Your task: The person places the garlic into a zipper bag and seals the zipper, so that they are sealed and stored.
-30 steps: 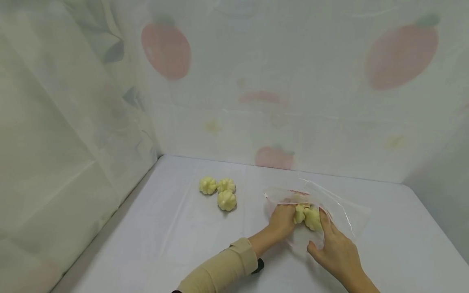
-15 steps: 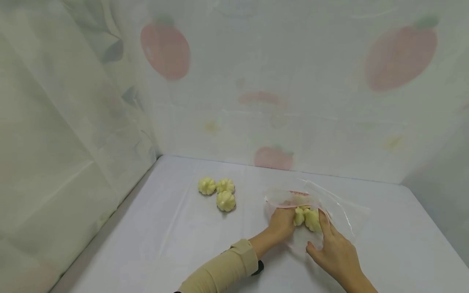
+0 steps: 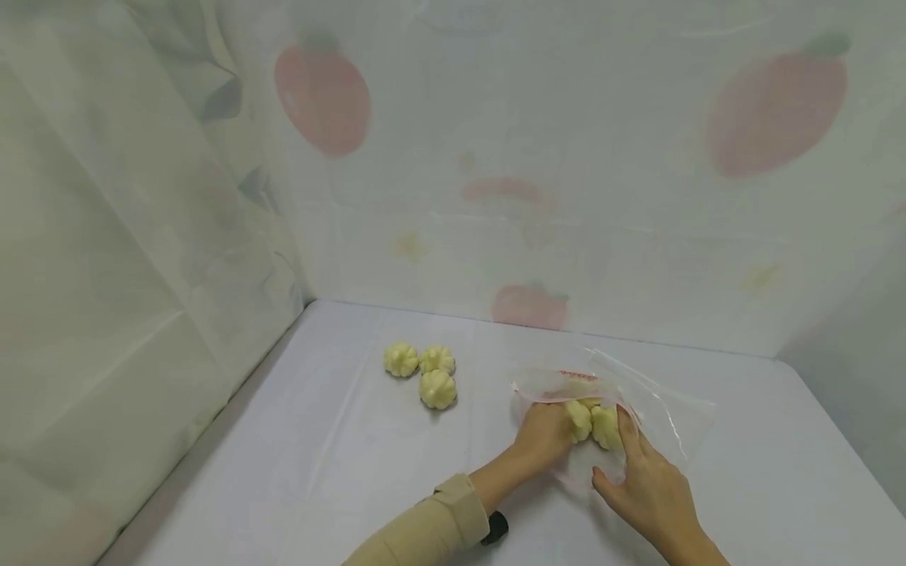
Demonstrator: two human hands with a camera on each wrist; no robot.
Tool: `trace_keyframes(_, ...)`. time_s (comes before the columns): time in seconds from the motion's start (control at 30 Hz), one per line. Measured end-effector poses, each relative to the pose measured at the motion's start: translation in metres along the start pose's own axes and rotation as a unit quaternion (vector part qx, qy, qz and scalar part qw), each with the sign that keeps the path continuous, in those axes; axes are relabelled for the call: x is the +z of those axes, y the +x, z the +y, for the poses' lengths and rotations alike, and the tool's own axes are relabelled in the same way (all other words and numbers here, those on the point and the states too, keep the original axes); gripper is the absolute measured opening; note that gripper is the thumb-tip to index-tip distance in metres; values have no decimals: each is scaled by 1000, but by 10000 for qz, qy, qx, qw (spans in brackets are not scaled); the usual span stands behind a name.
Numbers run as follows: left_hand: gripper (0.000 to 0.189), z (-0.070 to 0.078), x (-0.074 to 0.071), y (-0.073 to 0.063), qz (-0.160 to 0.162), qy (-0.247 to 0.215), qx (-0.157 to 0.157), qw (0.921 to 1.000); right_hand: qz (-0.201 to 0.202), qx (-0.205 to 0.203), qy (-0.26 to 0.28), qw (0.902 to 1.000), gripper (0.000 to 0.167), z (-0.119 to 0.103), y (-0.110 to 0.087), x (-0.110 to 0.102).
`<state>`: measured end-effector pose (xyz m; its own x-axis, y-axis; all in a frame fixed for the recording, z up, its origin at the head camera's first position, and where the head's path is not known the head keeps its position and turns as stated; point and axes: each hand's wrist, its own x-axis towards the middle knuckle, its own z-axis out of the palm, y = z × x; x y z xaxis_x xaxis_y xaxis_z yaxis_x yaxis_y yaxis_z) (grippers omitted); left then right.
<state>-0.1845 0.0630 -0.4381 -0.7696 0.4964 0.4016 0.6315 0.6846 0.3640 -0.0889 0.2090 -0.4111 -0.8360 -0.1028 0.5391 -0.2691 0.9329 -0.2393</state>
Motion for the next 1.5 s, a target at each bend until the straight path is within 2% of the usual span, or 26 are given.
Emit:
trace_keyframes(0.07, 16, 1, -4, -3, -227, -271, -260, 9990, -22, -9, -8, 10000, 88, 0, 0, 0)
trace_keyframes(0.17, 50, 3, -14, -11, -604, -729, -703, 9930, -23, -55, -28, 10000, 89, 0, 0, 0)
trace_keyframes(0.27, 69, 4, -23, -19, -760, -1058, -830, 9880, -46, -110, -38, 9999, 90, 0, 0, 0)
trace_keyframes(0.57, 72, 4, -52, -42, -862, -1486, -1016, 9799, -58, -74, -50, 9999, 88, 3, 0, -2)
trace_keyframes(0.67, 72, -2, -59, -51, -777, -1686, -1048, 9770, -106, -1, -18, 9999, 88, 3, -1, -3)
trace_keyframes(0.77, 71, -12, -69, -55, -557, -1875, -1130, 9741, -44, 17, 8, 10000, 87, 3, -1, -3)
trace_keyframes(0.93, 69, -33, -86, -58, 88, -2181, -1149, 9691, 10, 55, 32, 10000, 87, 4, -1, -2)
trace_keyframes(1.03, 69, -44, -93, -60, 358, -2409, -1053, 9642, -85, 134, 75, 9998, 86, 3, -1, -3)
trace_keyframes(1.23, 70, -61, -101, -69, 637, -2703, -909, 9564, -107, 151, 107, 9998, 85, 2, -2, -2)
trace_keyframes(1.4, 72, -71, -107, -73, 840, -2723, -890, 9544, -131, 154, 83, 9998, 86, 2, -3, -3)
trace_keyframes(1.5, 74, -76, -111, -75, 943, -2645, -877, 9558, -125, 145, 76, 9998, 86, 2, -2, -3)
